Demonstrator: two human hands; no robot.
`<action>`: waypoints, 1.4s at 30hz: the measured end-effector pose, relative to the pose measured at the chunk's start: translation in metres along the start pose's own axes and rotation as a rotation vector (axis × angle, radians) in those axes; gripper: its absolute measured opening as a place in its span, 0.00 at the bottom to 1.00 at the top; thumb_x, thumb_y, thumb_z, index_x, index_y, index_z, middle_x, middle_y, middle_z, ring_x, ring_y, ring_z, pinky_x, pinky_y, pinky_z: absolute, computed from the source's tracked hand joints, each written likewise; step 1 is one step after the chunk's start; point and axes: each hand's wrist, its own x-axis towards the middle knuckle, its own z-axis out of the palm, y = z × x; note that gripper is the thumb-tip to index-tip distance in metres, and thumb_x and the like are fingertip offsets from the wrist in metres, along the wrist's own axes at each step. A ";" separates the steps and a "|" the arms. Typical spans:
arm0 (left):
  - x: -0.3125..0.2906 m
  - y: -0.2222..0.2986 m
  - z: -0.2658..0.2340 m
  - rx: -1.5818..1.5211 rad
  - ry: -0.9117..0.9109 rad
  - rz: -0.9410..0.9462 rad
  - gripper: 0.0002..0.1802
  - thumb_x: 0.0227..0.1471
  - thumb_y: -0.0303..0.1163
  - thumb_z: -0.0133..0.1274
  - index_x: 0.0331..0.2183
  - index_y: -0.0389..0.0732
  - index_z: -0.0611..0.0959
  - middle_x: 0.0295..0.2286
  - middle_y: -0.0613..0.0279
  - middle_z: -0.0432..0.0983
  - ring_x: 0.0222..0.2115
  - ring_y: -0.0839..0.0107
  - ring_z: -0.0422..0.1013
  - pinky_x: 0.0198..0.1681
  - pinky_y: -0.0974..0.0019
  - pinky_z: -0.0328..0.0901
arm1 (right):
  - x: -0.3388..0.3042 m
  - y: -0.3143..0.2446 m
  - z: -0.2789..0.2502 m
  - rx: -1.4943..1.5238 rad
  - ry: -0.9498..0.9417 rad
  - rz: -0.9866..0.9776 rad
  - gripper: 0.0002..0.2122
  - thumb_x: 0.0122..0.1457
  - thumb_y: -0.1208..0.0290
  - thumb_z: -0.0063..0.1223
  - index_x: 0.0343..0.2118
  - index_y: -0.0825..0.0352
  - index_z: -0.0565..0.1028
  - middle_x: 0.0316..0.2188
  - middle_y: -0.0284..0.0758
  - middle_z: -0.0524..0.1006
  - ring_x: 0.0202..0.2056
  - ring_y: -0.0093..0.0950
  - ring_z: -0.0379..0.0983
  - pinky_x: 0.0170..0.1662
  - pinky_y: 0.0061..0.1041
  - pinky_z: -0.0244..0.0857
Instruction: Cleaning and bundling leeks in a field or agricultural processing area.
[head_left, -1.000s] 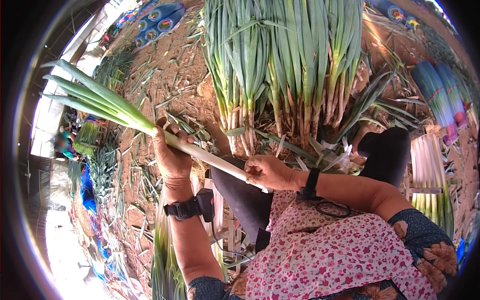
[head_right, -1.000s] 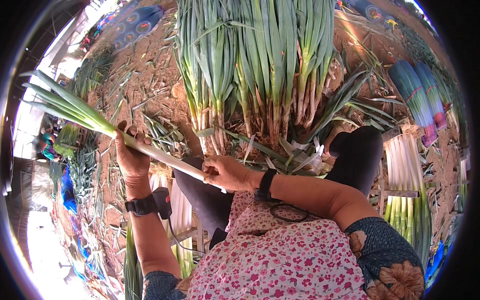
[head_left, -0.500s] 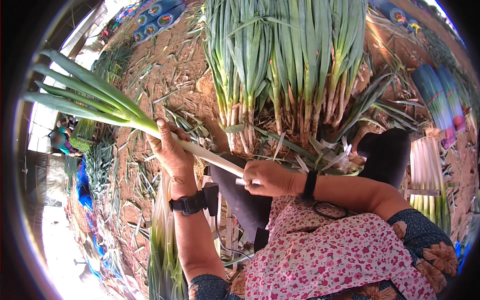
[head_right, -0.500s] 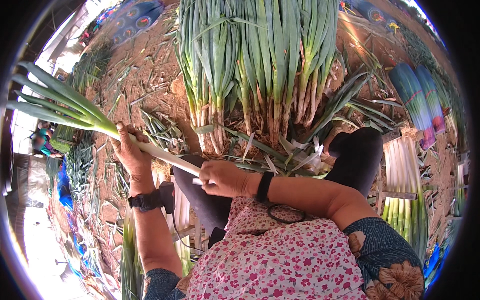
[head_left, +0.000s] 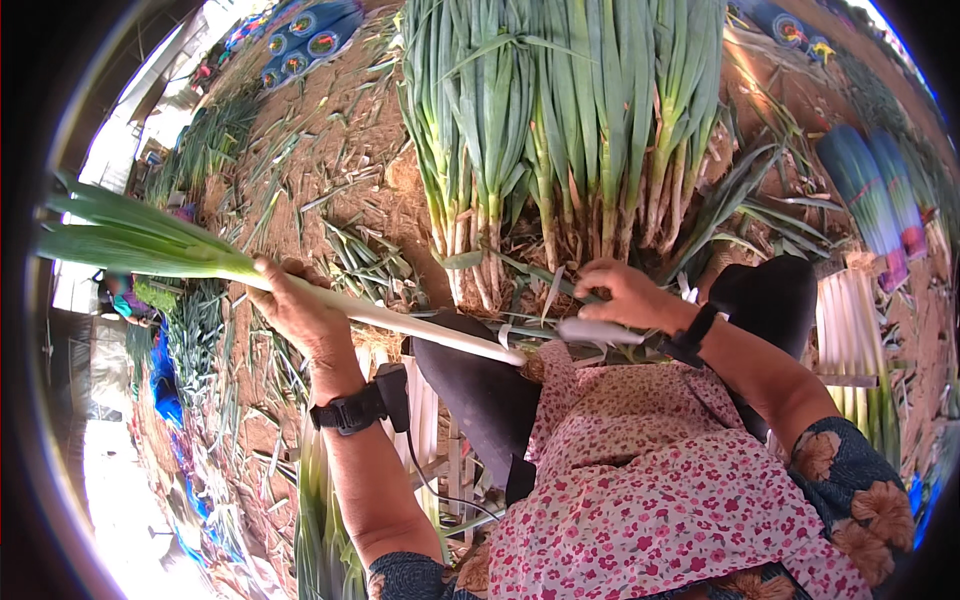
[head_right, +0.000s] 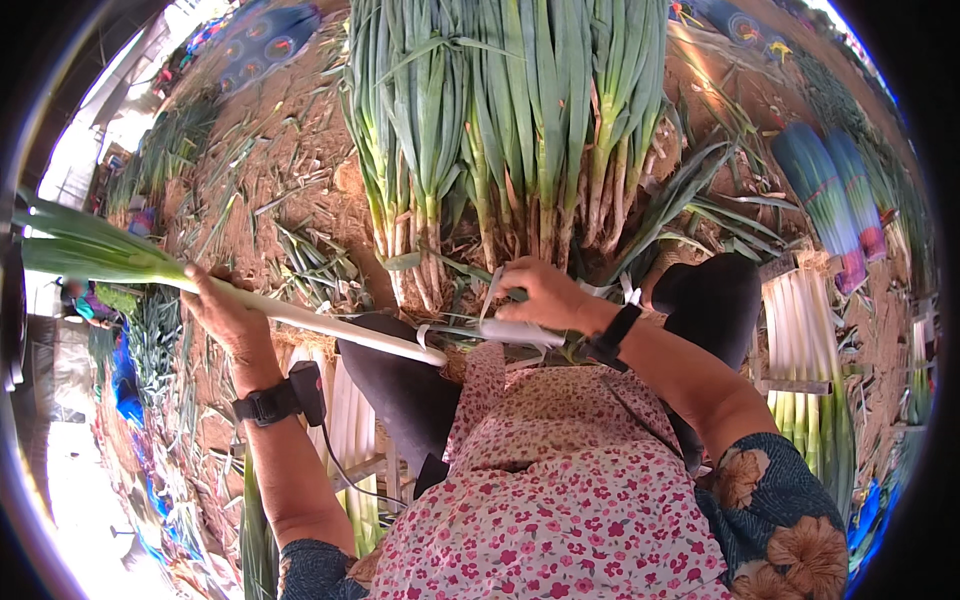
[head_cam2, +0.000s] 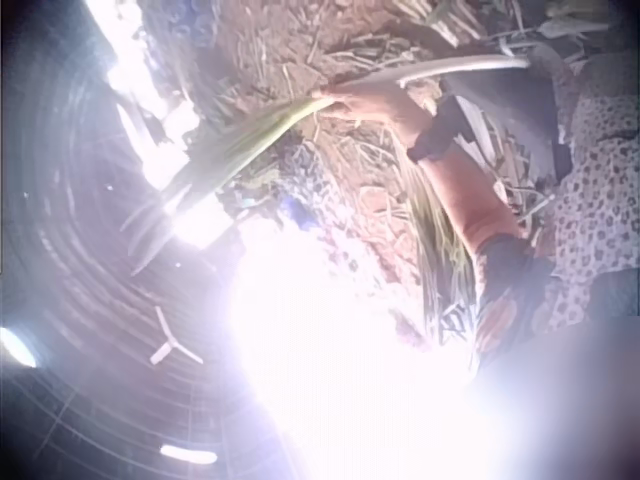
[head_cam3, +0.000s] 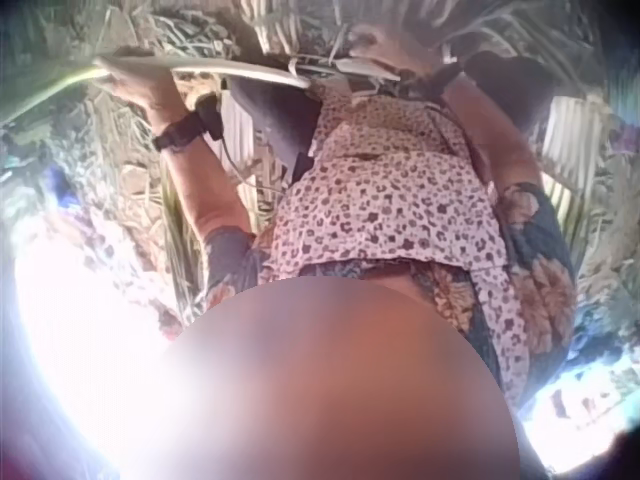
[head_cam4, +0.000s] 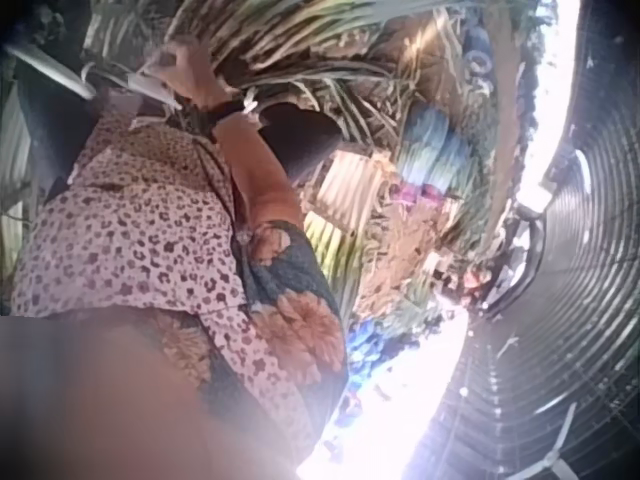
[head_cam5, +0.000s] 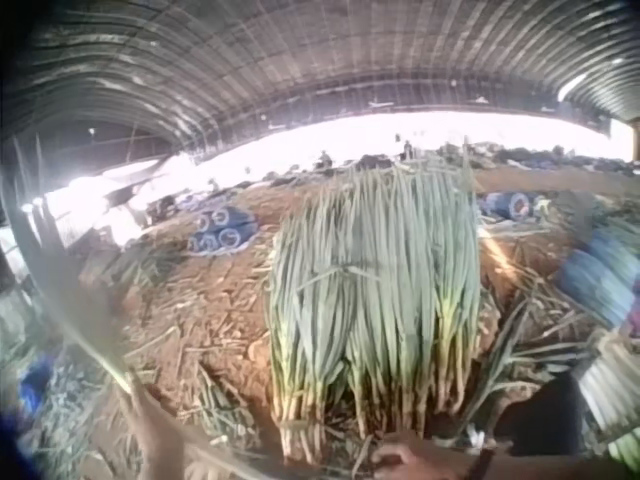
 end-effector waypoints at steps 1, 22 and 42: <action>-0.001 0.001 -0.005 0.000 -0.074 0.042 0.20 0.56 0.49 0.44 0.41 0.44 0.65 0.23 0.65 0.65 0.20 0.79 0.62 0.19 0.76 0.62 | 0.002 -0.006 0.015 -0.126 0.064 -0.176 0.11 0.50 0.69 0.57 0.36 0.67 0.73 0.30 0.34 0.73 0.29 0.24 0.70 0.34 0.24 0.67; 0.014 0.011 -0.026 -0.333 -0.233 -0.326 0.18 0.51 0.48 0.51 0.35 0.44 0.71 0.24 0.69 0.65 0.24 0.75 0.62 0.28 0.70 0.59 | 0.047 -0.069 0.118 -0.143 0.285 -0.353 0.07 0.45 0.74 0.56 0.25 0.65 0.67 0.24 0.35 0.70 0.27 0.36 0.70 0.31 0.32 0.65; 0.029 0.017 -0.039 -0.257 -0.095 -0.147 0.18 0.51 0.46 0.53 0.33 0.44 0.69 0.20 0.70 0.62 0.17 0.80 0.58 0.20 0.77 0.56 | 0.029 -0.059 0.063 -0.274 -0.015 -0.214 0.17 0.44 0.58 0.57 0.33 0.65 0.77 0.21 0.39 0.76 0.25 0.37 0.74 0.31 0.34 0.67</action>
